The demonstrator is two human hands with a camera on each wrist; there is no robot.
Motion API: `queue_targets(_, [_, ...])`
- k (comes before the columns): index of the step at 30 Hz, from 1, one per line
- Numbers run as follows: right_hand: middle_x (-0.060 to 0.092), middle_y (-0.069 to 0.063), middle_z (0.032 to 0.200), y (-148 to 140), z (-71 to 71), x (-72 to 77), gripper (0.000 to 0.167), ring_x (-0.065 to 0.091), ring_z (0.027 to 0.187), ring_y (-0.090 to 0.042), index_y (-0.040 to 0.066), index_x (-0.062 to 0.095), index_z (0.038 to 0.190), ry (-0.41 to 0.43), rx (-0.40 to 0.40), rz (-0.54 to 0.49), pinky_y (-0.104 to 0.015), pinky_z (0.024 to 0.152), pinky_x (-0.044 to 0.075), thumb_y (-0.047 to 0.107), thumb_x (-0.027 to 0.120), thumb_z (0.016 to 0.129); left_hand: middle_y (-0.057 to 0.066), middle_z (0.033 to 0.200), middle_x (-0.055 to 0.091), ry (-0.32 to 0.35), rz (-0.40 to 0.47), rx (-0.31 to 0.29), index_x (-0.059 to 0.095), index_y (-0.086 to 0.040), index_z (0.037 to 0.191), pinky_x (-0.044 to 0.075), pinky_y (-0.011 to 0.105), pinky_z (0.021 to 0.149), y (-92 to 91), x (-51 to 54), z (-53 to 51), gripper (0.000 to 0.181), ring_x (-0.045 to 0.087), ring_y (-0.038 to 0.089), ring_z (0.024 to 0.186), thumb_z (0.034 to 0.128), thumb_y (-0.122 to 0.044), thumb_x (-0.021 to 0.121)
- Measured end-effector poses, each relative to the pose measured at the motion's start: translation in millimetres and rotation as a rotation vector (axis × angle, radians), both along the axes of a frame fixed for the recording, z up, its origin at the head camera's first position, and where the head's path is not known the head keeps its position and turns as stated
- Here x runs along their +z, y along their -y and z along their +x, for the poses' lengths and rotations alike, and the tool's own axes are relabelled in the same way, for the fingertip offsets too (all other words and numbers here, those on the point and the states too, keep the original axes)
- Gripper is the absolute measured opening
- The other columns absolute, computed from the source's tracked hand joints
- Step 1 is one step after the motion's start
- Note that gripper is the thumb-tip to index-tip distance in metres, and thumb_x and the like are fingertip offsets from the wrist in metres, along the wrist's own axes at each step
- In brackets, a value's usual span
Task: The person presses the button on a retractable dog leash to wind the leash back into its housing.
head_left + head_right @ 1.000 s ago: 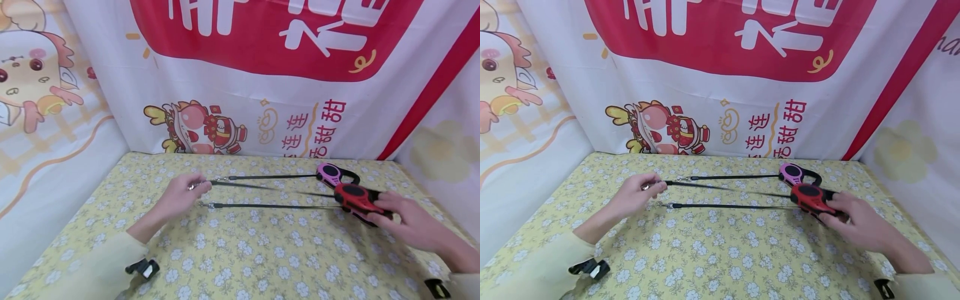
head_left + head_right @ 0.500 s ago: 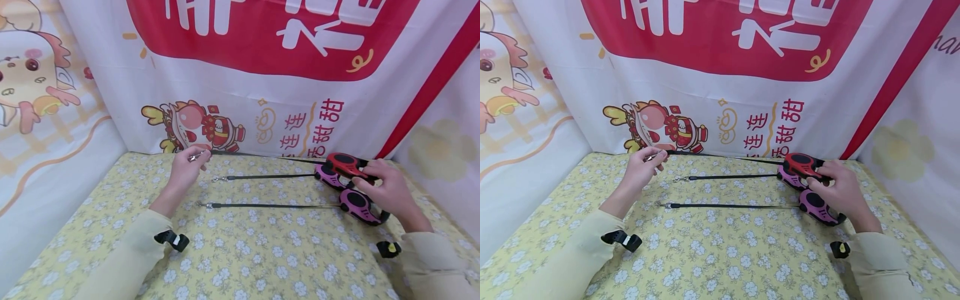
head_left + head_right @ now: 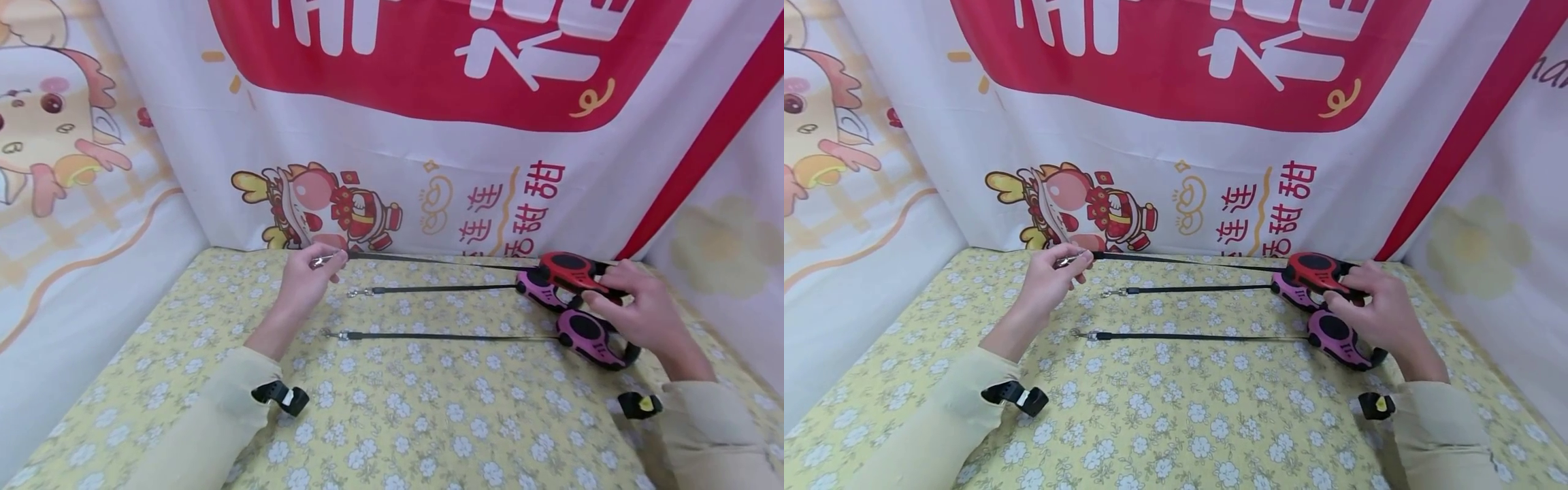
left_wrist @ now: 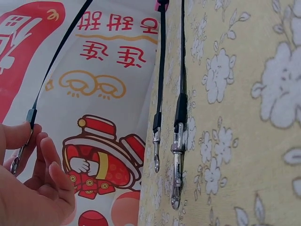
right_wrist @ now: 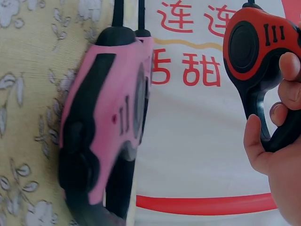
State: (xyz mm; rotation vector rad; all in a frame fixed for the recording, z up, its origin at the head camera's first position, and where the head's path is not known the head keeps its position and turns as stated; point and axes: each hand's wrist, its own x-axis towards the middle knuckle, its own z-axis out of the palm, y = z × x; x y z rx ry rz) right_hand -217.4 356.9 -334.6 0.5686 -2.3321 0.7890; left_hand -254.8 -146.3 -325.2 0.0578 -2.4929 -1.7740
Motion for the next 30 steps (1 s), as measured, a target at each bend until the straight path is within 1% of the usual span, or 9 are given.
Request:
queue_targets(4, [0.052,0.022,0.081,-1.4,2.0,6.3,0.016,0.041,0.077,0.0,0.012,0.069,0.077,-0.025,0.024,-0.033,-0.021,0.063,0.03,-0.001,0.079,0.078,0.006,0.125,0.066,-0.026,0.009,-0.013,0.071,-0.011,0.126,0.047,0.031,0.082,0.2,2.2,3.3,0.031,0.066,0.025,0.1,0.1077,-0.035,0.064])
queue_targets(7, [0.051,0.02,0.079,-2.1,4.1,11.1,0.018,0.04,0.074,-0.001,0.012,0.068,0.075,-0.038,0.041,-0.064,-0.021,0.06,0.03,-0.003,0.078,0.077,0.006,0.128,0.065,-0.048,0.015,-0.025,0.071,-0.009,0.125,0.049,0.03,0.082,-0.4,5.0,5.4,0.031,0.066,0.022,0.097,0.1075,-0.034,0.064])
queue_targets(12, [0.052,0.025,0.082,-3.3,6.2,14.7,0.015,0.041,0.076,0.002,0.012,0.07,0.077,-0.06,0.014,-0.021,-0.02,0.061,0.03,0.001,0.08,0.078,0.005,0.133,0.065,-0.065,0.032,-0.034,0.07,-0.008,0.125,0.05,0.032,0.084,-1.5,8.6,7.0,0.031,0.067,0.024,0.099,0.1074,-0.034,0.065])
queue_targets(15, [0.054,0.027,0.084,-3.6,6.4,13.4,0.013,0.042,0.082,0.003,0.012,0.073,0.08,-0.053,-0.013,0.015,-0.018,0.063,0.031,0.005,0.083,0.08,0.005,0.128,0.068,-0.057,0.03,-0.017,0.071,-0.011,0.124,0.049,0.031,0.081,-1.9,9.0,7.5,0.03,0.067,0.021,0.096,0.1069,-0.035,0.065])
queue_targets(17, [0.055,0.027,0.084,-2.9,5.5,13.0,0.012,0.043,0.085,0.002,0.011,0.074,0.081,-0.037,-0.014,0.01,-0.018,0.066,0.032,0.005,0.084,0.08,0.004,0.124,0.07,-0.056,0.03,-0.002,0.071,-0.013,0.124,0.049,0.029,0.078,-1.3,9.2,7.6,0.03,0.066,0.017,0.092,0.1063,-0.037,0.066])
queue_targets(19, [0.057,0.026,0.082,-2.5,5.1,12.3,0.012,0.043,0.088,0.0,0.01,0.075,0.081,-0.015,-0.022,-0.012,-0.018,0.068,0.031,0.004,0.085,0.08,0.004,0.121,0.07,-0.064,0.034,0.006,0.072,-0.013,0.123,0.049,0.028,0.077,-1.6,9.2,7.2,0.03,0.067,0.017,0.09,0.1056,-0.037,0.067])
queue_targets(23, [0.057,0.022,0.08,-1.7,6.4,12.2,0.011,0.042,0.09,-0.003,0.006,0.076,0.08,0.038,-0.064,-0.069,-0.019,0.069,0.031,0.003,0.087,0.079,0.003,0.124,0.07,-0.08,0.052,0.006,0.073,-0.012,0.123,0.05,0.026,0.075,-3.5,9.4,6.6,0.03,0.068,0.019,0.09,0.1046,-0.036,0.069])
queue_targets(25, [0.057,0.019,0.078,-0.8,6.8,12.1,0.012,0.041,0.089,-0.004,0.005,0.076,0.079,0.055,-0.085,-0.093,-0.019,0.069,0.031,0.004,0.089,0.078,0.003,0.126,0.069,-0.088,0.054,0.008,0.073,-0.012,0.123,0.05,0.026,0.074,-4.1,9.7,7.5,0.03,0.068,0.017,0.089,0.1045,-0.036,0.069])
queue_targets(30, [0.053,0.01,0.074,1.2,5.6,11.9,0.019,0.039,0.085,-0.006,0.006,0.075,0.074,0.033,-0.098,-0.116,-0.019,0.069,0.03,0.004,0.093,0.074,0.003,0.131,0.067,-0.101,0.054,0.013,0.073,-0.011,0.124,0.05,0.026,0.074,-4.2,11.7,10.0,0.032,0.066,0.012,0.085,0.1041,-0.036,0.07])
